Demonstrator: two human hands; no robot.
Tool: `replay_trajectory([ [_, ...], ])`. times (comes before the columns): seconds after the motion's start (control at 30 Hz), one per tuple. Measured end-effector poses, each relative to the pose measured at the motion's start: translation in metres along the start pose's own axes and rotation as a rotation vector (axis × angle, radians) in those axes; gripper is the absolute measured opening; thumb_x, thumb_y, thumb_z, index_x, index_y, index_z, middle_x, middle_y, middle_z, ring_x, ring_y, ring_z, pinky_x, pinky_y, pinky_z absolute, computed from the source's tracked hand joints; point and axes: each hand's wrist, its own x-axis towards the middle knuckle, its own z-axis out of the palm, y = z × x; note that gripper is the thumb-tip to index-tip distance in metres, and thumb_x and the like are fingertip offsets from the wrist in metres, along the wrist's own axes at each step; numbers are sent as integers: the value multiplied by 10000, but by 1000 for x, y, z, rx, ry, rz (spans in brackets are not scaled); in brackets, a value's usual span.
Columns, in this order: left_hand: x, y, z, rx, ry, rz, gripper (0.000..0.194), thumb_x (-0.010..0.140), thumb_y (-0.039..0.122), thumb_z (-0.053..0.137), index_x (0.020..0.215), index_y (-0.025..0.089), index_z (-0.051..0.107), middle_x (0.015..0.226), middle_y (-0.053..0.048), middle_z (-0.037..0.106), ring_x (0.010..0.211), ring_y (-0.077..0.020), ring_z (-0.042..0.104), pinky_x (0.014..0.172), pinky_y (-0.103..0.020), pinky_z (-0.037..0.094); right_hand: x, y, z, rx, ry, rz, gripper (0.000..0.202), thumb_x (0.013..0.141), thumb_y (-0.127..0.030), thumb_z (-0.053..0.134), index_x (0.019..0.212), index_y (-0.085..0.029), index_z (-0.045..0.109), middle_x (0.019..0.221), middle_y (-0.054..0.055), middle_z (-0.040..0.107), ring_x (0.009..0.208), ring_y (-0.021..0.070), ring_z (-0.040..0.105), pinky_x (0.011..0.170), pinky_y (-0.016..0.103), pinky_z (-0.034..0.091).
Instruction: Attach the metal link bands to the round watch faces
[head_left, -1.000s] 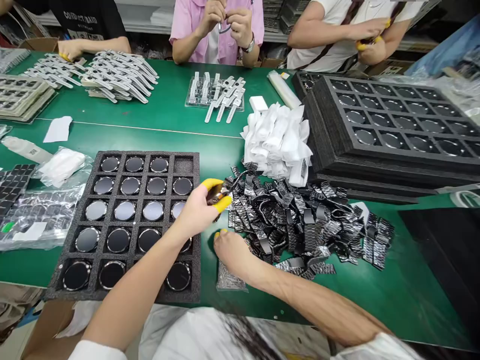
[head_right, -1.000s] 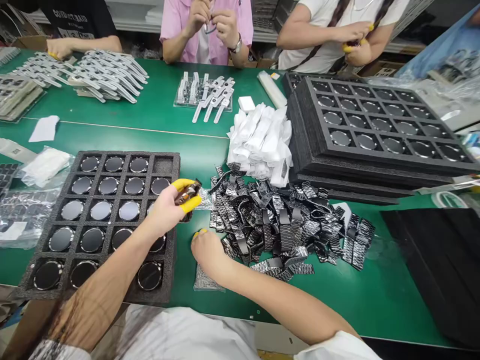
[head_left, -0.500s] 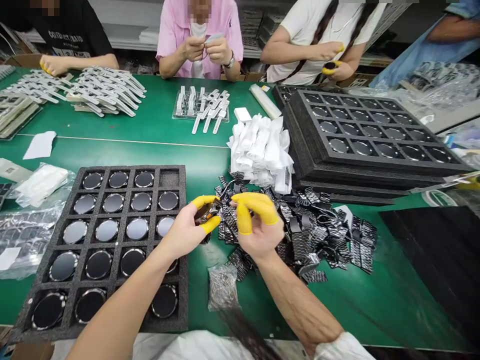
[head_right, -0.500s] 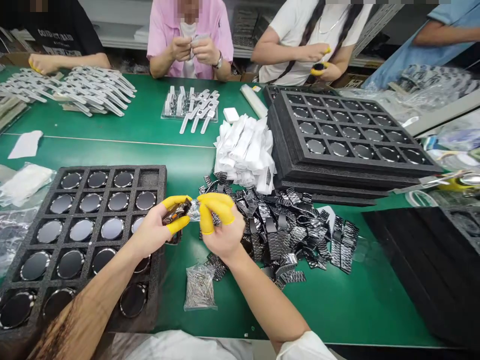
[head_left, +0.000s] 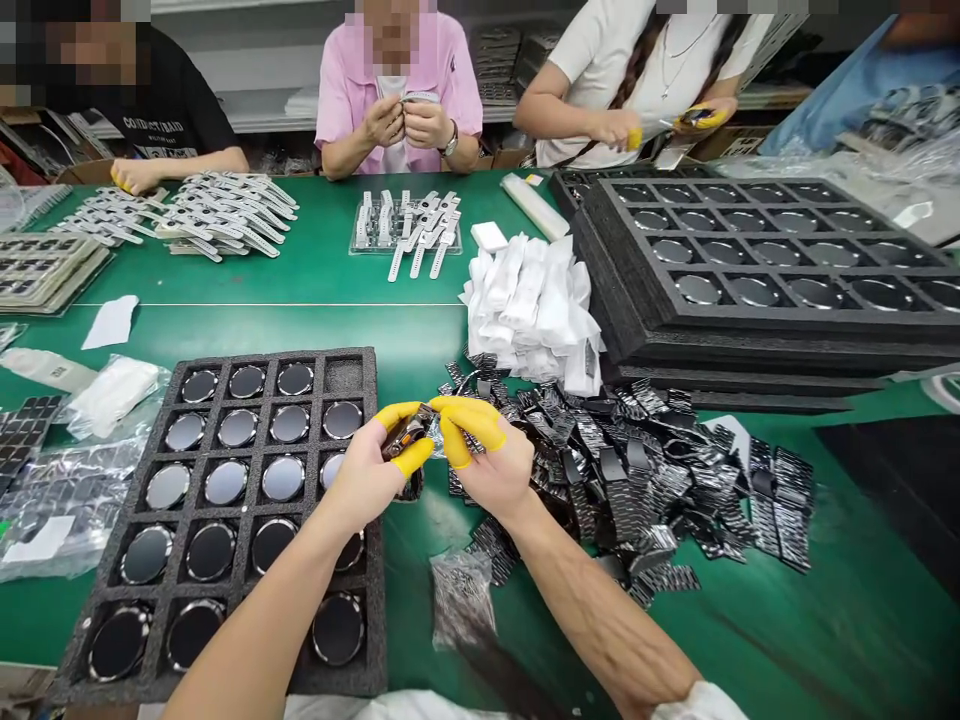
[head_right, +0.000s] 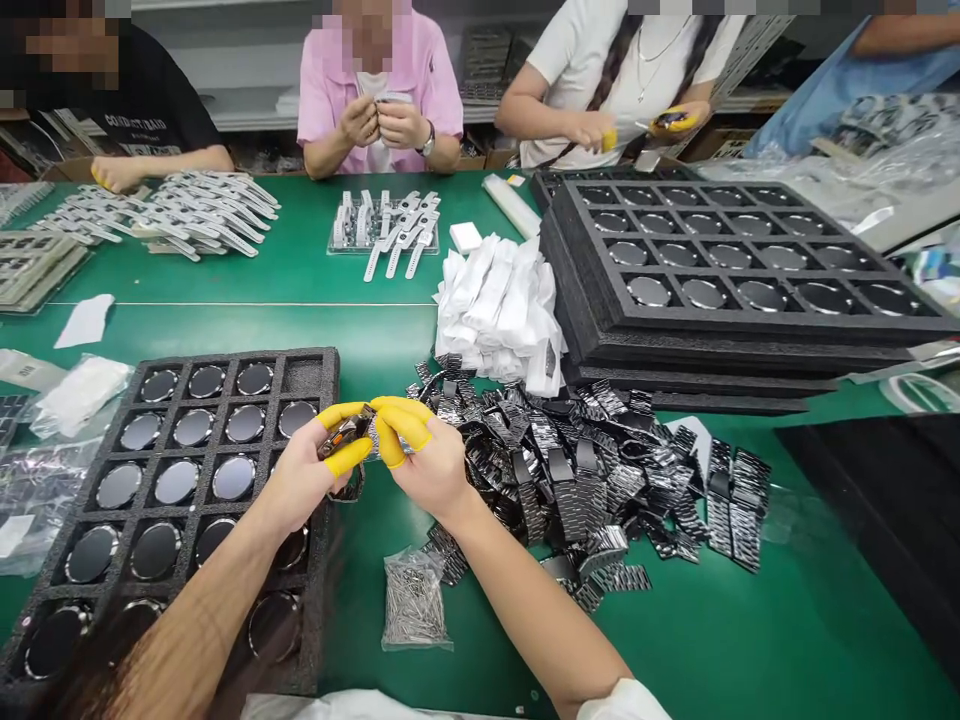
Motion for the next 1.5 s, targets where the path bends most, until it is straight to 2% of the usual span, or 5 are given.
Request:
replay_trajectory([
  [0.37,0,-3,-2,-57,4,-87,571,683,356,937,1201,195,758,732,20,612,735,-167,592,685,-290,523,1,-4,-2,107,-84,228,142,994,-195,664,1013,-245,796,1018,84,802,940,203,771,832,344,666],
  [0.6,-4,2,-7,-114,-98,-169,545,707,429,911,1167,173,768,698,39,568,510,-55,349,476,-225,294,7,4,-5,812,-231,883,339,892,-438,835,1162,-260,735,1137,60,744,887,168,707,644,247,603],
  [1.2,-6,14,-7,-281,-153,-249,528,625,521,949,834,144,645,659,41,566,410,4,283,425,-194,123,8,4,0,904,-351,798,392,847,-577,845,951,-226,703,1160,80,700,883,187,697,775,343,627],
  [1.37,0,7,-12,-372,65,-54,487,740,461,881,1087,186,676,653,71,539,468,-53,345,468,-208,350,7,-9,8,944,-41,872,419,910,-640,756,954,-257,591,973,50,738,991,240,712,986,459,580],
  [1.5,6,-1,-22,141,149,293,277,884,238,717,1156,218,769,1207,-87,721,947,-173,675,912,-345,581,1,-23,16,1181,-185,993,489,924,-722,678,908,-262,513,655,-27,627,646,215,641,799,441,594],
])
